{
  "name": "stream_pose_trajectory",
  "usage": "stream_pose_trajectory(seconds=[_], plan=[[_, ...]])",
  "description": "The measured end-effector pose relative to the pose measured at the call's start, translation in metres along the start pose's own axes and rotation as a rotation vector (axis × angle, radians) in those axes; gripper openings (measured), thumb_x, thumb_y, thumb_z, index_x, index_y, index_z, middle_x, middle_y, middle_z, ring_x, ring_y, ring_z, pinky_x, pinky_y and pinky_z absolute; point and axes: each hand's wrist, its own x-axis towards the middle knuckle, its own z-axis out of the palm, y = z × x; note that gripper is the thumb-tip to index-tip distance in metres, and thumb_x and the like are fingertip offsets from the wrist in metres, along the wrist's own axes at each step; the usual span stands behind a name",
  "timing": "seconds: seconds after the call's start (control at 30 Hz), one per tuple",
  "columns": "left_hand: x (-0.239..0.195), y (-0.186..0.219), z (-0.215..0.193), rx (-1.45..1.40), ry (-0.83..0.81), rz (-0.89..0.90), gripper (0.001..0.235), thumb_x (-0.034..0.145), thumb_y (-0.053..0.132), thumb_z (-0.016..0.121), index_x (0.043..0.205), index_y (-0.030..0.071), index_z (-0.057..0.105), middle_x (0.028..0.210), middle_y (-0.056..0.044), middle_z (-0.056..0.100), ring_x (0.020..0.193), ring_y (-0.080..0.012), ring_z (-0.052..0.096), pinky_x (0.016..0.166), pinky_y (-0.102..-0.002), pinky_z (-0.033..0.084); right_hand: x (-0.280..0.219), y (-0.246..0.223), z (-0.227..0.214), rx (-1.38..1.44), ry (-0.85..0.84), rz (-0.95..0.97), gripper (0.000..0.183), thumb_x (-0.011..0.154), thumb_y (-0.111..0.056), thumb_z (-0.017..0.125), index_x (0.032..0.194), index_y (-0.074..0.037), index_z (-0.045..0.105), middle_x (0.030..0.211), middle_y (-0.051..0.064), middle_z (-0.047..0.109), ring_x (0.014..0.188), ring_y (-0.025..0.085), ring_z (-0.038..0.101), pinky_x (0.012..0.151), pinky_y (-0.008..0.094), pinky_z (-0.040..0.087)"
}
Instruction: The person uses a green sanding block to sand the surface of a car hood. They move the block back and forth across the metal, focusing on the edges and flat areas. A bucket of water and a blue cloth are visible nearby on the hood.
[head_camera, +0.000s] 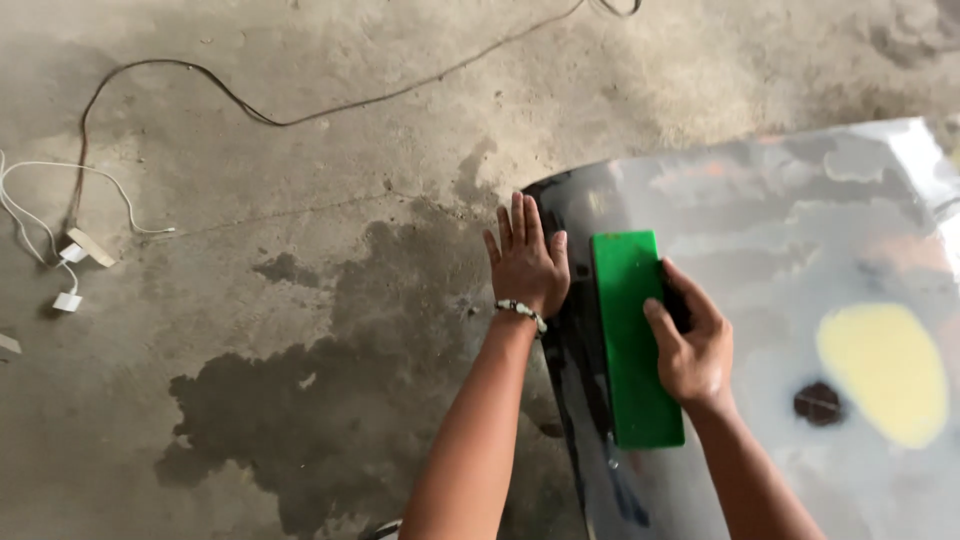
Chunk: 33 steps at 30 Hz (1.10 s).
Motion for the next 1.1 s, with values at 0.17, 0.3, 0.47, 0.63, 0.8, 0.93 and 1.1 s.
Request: stream_pose_trajectory(seconds=[0.17,0.3,0.47,0.63,0.8,0.93,1.1], plan=[[0.005,0.0,0.002,-0.003,0.025,0.019,0.077,0.106,0.049,0.036,0.163,0.001,0.019,0.172,-0.017,0.014,0.157,-0.0407,0.016,0.125,-0.058,0.011,-0.002,0.0,0.0,-0.012,0.007,0.068,0.051,0.094,-0.011,0.066,0.144,0.002,0.059,0.125,0.012,0.072,0.112,0.014,0.065,0.099,0.027,0.049],[-0.026,0.005,-0.008,0.013,0.064,0.043,0.077,0.104,0.046,0.043,0.162,0.0,0.023,0.171,-0.018,0.02,0.155,-0.0421,0.021,0.124,-0.06,0.013,0.001,-0.001,-0.002,-0.004,0.009,0.063,0.051,0.095,-0.01,0.066,0.143,0.001,0.059,0.125,0.01,0.072,0.112,0.013,0.065,0.099,0.027,0.049],[-0.094,0.019,-0.045,-0.069,0.053,0.074,0.073,0.103,0.04,0.046,0.16,-0.002,0.028,0.17,-0.019,0.023,0.156,-0.0432,0.022,0.124,-0.06,0.012,0.004,-0.004,0.0,-0.01,0.01,0.08,0.051,0.094,-0.01,0.066,0.143,0.0,0.059,0.124,0.01,0.072,0.112,0.013,0.065,0.098,0.027,0.05],[-0.119,0.024,-0.058,-0.098,0.004,0.075,0.07,0.104,0.037,0.044,0.158,-0.006,0.032,0.169,-0.02,0.024,0.156,-0.0435,0.022,0.125,-0.058,0.011,0.002,-0.004,0.001,-0.027,0.008,0.097,0.051,0.094,-0.01,0.066,0.143,0.0,0.06,0.124,0.01,0.073,0.112,0.013,0.066,0.098,0.027,0.05],[-0.088,0.022,-0.034,-0.033,0.027,0.053,0.067,0.107,0.038,0.038,0.159,-0.004,0.032,0.171,-0.019,0.024,0.159,-0.0391,0.019,0.127,-0.057,0.009,0.002,-0.002,0.0,-0.026,0.012,0.082,0.05,0.095,-0.01,0.065,0.143,0.0,0.06,0.125,0.01,0.072,0.112,0.013,0.065,0.099,0.027,0.05],[-0.05,0.014,-0.02,0.009,0.028,0.026,0.068,0.107,0.04,0.037,0.161,-0.001,0.03,0.171,-0.017,0.022,0.159,-0.0385,0.017,0.127,-0.057,0.008,0.003,-0.001,0.001,-0.015,0.013,0.091,0.05,0.095,-0.01,0.064,0.143,0.0,0.059,0.126,0.01,0.072,0.113,0.013,0.065,0.099,0.027,0.05],[-0.034,0.015,-0.018,-0.032,0.047,-0.019,0.074,0.104,0.044,0.038,0.162,0.0,0.026,0.171,-0.016,0.019,0.157,-0.0384,0.015,0.125,-0.058,0.009,0.003,0.001,0.0,-0.029,0.014,0.085,0.05,0.095,-0.01,0.065,0.143,0.0,0.06,0.127,0.01,0.071,0.114,0.014,0.066,0.1,0.027,0.049]])
